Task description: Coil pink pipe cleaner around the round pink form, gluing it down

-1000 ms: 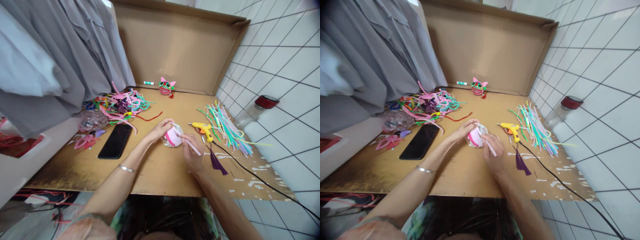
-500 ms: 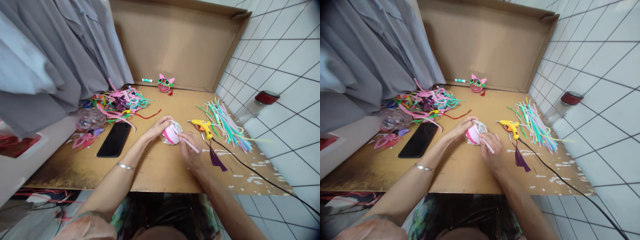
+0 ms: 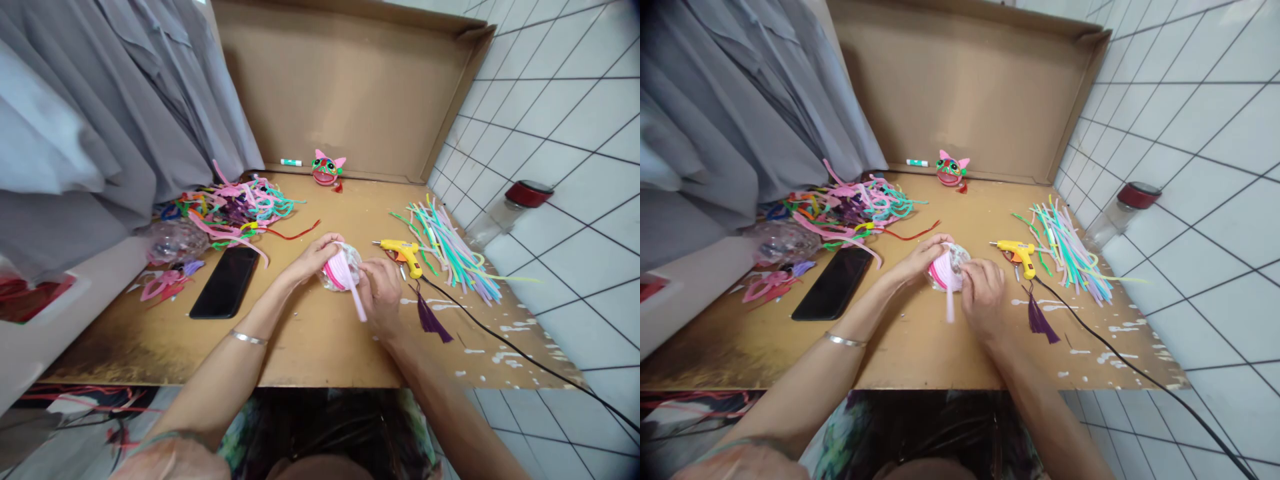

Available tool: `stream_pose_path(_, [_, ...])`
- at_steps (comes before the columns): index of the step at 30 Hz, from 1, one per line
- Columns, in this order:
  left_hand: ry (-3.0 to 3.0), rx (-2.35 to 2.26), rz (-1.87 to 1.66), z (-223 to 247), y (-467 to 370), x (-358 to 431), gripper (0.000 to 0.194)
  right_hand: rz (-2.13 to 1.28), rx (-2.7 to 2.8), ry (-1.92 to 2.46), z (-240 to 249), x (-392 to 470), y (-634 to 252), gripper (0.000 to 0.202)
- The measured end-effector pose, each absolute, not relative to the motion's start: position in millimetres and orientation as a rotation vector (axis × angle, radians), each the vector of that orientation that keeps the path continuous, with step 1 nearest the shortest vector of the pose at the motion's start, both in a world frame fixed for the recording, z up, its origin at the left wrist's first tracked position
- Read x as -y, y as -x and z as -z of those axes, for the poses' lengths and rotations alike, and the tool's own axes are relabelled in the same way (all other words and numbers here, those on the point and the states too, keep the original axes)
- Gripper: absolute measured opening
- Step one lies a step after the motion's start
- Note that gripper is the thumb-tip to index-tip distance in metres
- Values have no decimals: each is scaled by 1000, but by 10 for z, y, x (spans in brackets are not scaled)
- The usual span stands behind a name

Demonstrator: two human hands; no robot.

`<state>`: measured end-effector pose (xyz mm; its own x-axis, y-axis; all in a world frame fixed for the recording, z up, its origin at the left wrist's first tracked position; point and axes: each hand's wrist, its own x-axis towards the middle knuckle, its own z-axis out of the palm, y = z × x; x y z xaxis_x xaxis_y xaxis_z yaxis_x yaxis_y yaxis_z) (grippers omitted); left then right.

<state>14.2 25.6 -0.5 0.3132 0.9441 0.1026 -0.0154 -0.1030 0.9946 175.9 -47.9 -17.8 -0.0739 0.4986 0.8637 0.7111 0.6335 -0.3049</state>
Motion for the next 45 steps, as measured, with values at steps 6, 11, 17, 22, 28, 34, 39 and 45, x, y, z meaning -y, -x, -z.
stream_pose_path(6, [-1436, -917, -1032, 17, -149, -261, 30, 257, 1747, 1001, 151, 498, -1754, 8])
stream_pose_path(11, [-1450, -915, -1034, -8, -160, -244, 28, 316, 1778, 986, 158, 492, -1755, 22])
stream_pose_path(17, [-1452, -877, -1028, 19, -143, -249, 23, 330, 1794, 992, 175, 485, -1762, 22])
stream_pose_path(22, [-1505, -886, -1032, 16, -154, -243, 23, 344, 1778, 949, 183, 491, -1735, 8])
stream_pose_path(28, [-1592, -951, -999, -47, -194, -174, 23, 428, 1750, 864, 163, 518, -1720, 13])
stream_pose_path(34, [-1629, -962, -1001, -32, -206, -175, 26, 394, 1801, 869, 135, 534, -1738, 9])
stream_pose_path(39, [-1566, -970, -999, -36, -205, -182, 28, 347, 1791, 891, 155, 530, -1747, 14])
stream_pose_path(45, [-1565, -926, -1016, -19, -189, -191, 26, 377, 1757, 883, 171, 511, -1764, 13])
